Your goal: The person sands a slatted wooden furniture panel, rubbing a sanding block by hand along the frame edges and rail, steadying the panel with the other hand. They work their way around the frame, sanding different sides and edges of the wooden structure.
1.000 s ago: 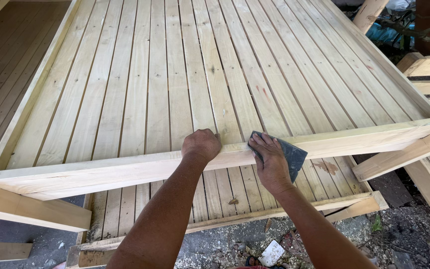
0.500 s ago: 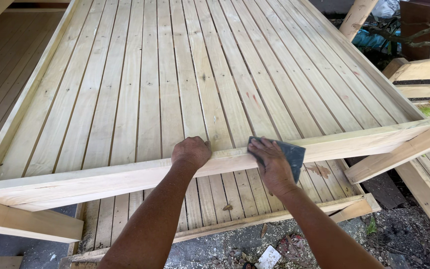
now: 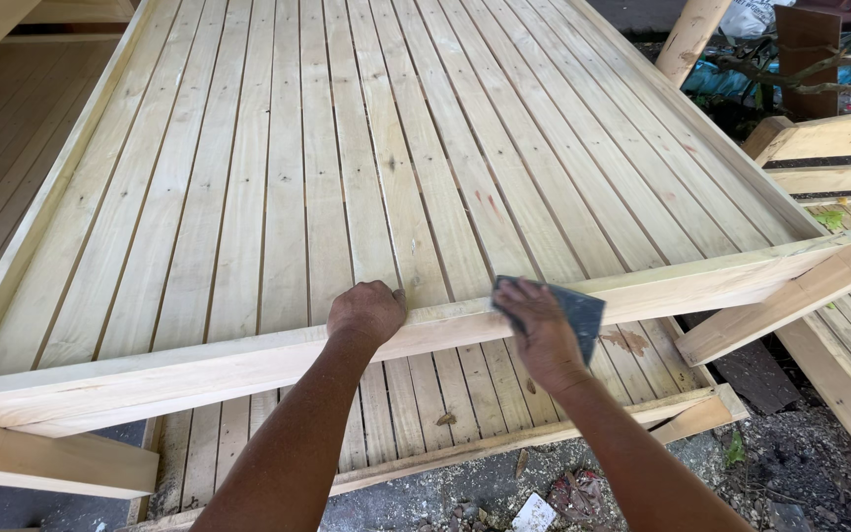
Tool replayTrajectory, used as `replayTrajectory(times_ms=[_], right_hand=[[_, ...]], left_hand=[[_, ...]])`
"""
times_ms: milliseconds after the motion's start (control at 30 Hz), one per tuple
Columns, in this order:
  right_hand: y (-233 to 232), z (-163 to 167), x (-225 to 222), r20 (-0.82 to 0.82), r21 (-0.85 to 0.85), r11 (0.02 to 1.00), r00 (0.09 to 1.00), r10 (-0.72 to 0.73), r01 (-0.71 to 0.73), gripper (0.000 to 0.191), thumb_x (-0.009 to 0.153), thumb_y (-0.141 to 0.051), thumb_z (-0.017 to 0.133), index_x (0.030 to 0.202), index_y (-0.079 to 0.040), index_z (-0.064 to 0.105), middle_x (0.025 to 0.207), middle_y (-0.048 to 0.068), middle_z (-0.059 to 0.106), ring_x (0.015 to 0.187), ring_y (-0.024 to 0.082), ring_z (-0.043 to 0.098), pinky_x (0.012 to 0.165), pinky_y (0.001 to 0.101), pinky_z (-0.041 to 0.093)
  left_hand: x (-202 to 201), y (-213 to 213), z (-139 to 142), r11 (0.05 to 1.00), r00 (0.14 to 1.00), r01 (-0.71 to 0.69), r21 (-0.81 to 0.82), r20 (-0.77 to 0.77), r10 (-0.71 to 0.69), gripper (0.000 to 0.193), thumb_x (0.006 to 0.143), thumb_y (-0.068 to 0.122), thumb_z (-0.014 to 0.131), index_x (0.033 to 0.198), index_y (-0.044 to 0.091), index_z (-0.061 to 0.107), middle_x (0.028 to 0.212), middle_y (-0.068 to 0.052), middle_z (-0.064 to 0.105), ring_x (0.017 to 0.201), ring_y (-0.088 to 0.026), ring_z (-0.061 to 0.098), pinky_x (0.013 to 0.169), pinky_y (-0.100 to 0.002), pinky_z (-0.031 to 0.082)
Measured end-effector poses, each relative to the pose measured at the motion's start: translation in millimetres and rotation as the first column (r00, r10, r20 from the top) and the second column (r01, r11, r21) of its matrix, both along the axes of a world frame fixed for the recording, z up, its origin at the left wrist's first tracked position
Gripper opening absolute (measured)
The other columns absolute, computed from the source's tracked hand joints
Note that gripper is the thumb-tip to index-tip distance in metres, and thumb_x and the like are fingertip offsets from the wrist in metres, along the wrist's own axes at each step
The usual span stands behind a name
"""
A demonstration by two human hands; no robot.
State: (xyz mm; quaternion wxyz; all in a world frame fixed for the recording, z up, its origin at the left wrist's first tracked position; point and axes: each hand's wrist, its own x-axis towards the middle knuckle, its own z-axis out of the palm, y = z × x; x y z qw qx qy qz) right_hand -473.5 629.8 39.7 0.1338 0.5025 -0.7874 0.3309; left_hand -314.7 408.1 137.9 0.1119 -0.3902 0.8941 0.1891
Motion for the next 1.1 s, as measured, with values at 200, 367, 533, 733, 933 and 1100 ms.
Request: replayTrajectory(times_ms=[200, 367, 533, 733, 933, 1100], right_hand=[[45.4, 24.8, -70.8, -0.009, 0.019, 0.952, 0.952, -0.305, 0.305, 0.026, 0.100, -0.014, 0.063, 0.125, -0.013, 0.071, 0.142, 0.007, 0.066, 0.141, 0.030, 0.052, 0.124, 0.0460, 0.035], [8.9, -19.6, -36.0, -0.054, -0.025, 0.998, 0.996, -0.065, 0.064, 0.033, 0.095, -0.011, 0.063, 0.127, -0.012, 0.070, 0.140, 0.010, 0.066, 0.139, 0.031, 0.054, 0.121, 0.0473, 0.035], [70.4, -0.6, -101.6, -0.022, -0.079, 0.971, 0.973, -0.228, 0.226, 0.029, 0.100, -0.014, 0.062, 0.127, -0.014, 0.070, 0.141, 0.012, 0.064, 0.137, 0.033, 0.056, 0.116, 0.0477, 0.042], [78.0, 15.8, -127.0, 0.020, 0.112, 0.851, 0.855, -0.518, 0.513, 0.031, 0.104, -0.015, 0.060, 0.135, -0.012, 0.065, 0.139, 0.011, 0.066, 0.120, 0.039, 0.061, 0.106, 0.0488, 0.052], [2.6, -24.6, -33.8, -0.030, -0.003, 0.997, 0.996, -0.080, 0.080, 0.036, 0.096, -0.014, 0.060, 0.131, -0.013, 0.069, 0.144, 0.010, 0.064, 0.142, 0.031, 0.051, 0.122, 0.0505, 0.032], [47.9, 23.5, -71.8, 0.018, -0.002, 0.969, 0.969, -0.248, 0.248, 0.027, 0.101, -0.016, 0.060, 0.125, -0.013, 0.071, 0.143, 0.009, 0.064, 0.143, 0.030, 0.051, 0.126, 0.0487, 0.030]], left_hand=[[-3.0, 1.0, 2.7, 1.000, 1.000, -0.003, -0.018, 0.026, 0.004, 0.057, 0.110, 0.046, 0.031, 0.120, 0.006, 0.071, 0.113, -0.016, 0.075, 0.111, -0.026, 0.073, 0.103, -0.045, 0.056], [-3.8, -0.1, -1.4, 1.000, 1.000, -0.025, -0.011, -0.001, 0.025, 0.057, 0.109, 0.048, 0.034, 0.121, 0.006, 0.070, 0.117, -0.016, 0.073, 0.114, -0.029, 0.070, 0.104, -0.046, 0.055], [-4.0, -0.6, -6.8, 0.999, 1.000, -0.012, -0.037, 0.006, 0.012, 0.057, 0.109, 0.048, 0.034, 0.122, 0.005, 0.070, 0.119, -0.018, 0.073, 0.115, -0.030, 0.070, 0.104, -0.046, 0.055], [-8.4, -2.9, -2.3, 0.999, 0.999, -0.026, -0.022, 0.019, 0.027, 0.057, 0.109, 0.048, 0.033, 0.121, 0.006, 0.071, 0.119, -0.017, 0.074, 0.115, -0.029, 0.071, 0.105, -0.046, 0.055], [-1.6, 0.0, 0.0, 1.000, 1.000, -0.015, -0.012, -0.015, 0.014, 0.056, 0.108, 0.047, 0.035, 0.120, 0.006, 0.070, 0.118, -0.017, 0.073, 0.115, -0.030, 0.070, 0.105, -0.046, 0.054], [1.3, 2.0, 3.1, 1.000, 1.000, -0.018, -0.001, 0.012, 0.018, 0.058, 0.111, 0.045, 0.030, 0.116, 0.005, 0.073, 0.112, -0.017, 0.076, 0.111, -0.027, 0.074, 0.103, -0.044, 0.057]])
